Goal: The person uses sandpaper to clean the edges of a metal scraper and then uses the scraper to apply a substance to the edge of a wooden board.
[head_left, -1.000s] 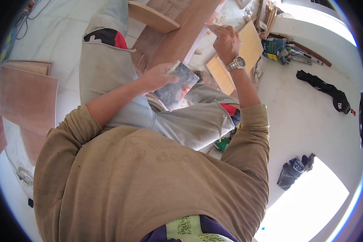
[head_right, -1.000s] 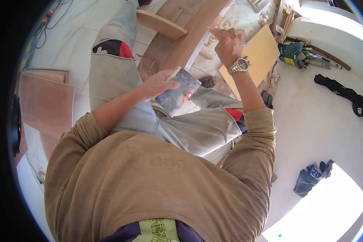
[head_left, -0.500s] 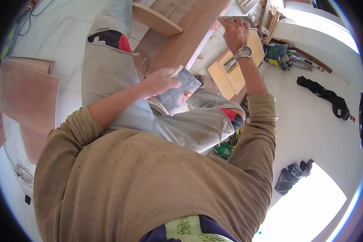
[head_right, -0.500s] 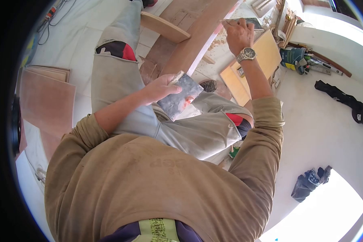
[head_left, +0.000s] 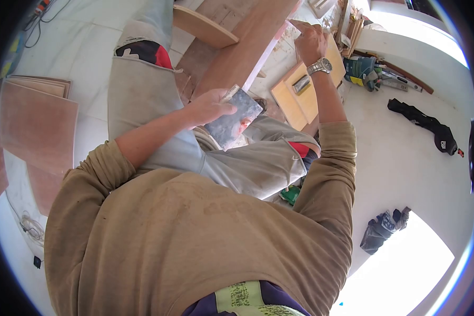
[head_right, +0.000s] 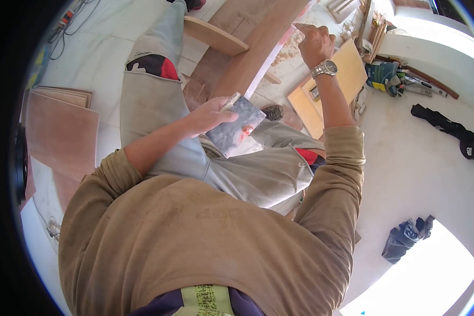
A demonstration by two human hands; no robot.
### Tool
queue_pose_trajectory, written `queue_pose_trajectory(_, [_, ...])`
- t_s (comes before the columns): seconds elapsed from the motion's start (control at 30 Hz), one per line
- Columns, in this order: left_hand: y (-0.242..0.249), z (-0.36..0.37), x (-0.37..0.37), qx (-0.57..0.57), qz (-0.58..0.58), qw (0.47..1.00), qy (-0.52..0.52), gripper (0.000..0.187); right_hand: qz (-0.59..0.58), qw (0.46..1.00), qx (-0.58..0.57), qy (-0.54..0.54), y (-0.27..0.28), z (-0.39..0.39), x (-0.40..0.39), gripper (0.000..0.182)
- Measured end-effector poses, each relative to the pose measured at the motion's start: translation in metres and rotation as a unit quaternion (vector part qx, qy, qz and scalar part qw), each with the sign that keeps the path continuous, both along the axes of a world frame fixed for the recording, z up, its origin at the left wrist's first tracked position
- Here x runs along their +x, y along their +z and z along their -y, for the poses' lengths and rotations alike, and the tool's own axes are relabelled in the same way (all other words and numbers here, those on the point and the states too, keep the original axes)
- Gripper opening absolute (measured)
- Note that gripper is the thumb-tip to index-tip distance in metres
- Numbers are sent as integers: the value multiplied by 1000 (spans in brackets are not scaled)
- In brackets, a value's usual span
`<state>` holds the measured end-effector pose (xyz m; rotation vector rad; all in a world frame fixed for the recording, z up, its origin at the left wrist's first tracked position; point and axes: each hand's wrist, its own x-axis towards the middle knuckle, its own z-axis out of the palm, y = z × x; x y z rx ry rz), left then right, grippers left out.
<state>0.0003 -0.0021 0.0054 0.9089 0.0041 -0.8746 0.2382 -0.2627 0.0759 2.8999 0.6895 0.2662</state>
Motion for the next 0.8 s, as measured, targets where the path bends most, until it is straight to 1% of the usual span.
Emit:
queue_pose_trajectory(0.1, [-1,0,0,8,11,1000,0,30,-12,1000,-1,-17,-8,4,-1,55])
queue_pose_trajectory(0.3, [4,0,0,1,7,1000,11,31,-28,999,33,10,-7,1,-23,55])
queue_pose_trajectory(0.4, [7,-1,0,-4,-1,1000,11,32,-21,999,29,31,-8,1,-34,55])
queue_pose_trajectory(0.57, [10,-3,1,-27,5,1000,6,32,-45,998,31,42,-4,-6,-59,56])
queue_pose_trajectory(0.67, [5,0,-1,-9,13,1000,20,33,-42,997,35,61,-3,-12,-78,56])
queue_pose_trajectory(0.77, [1,-1,-1,-32,7,999,11,33,-59,995,30,75,2,-15,-91,56])
queue_pose_trajectory(0.8, [1,0,-1,-22,11,1000,8,33,-62,994,27,84,7,-16,-92,56])
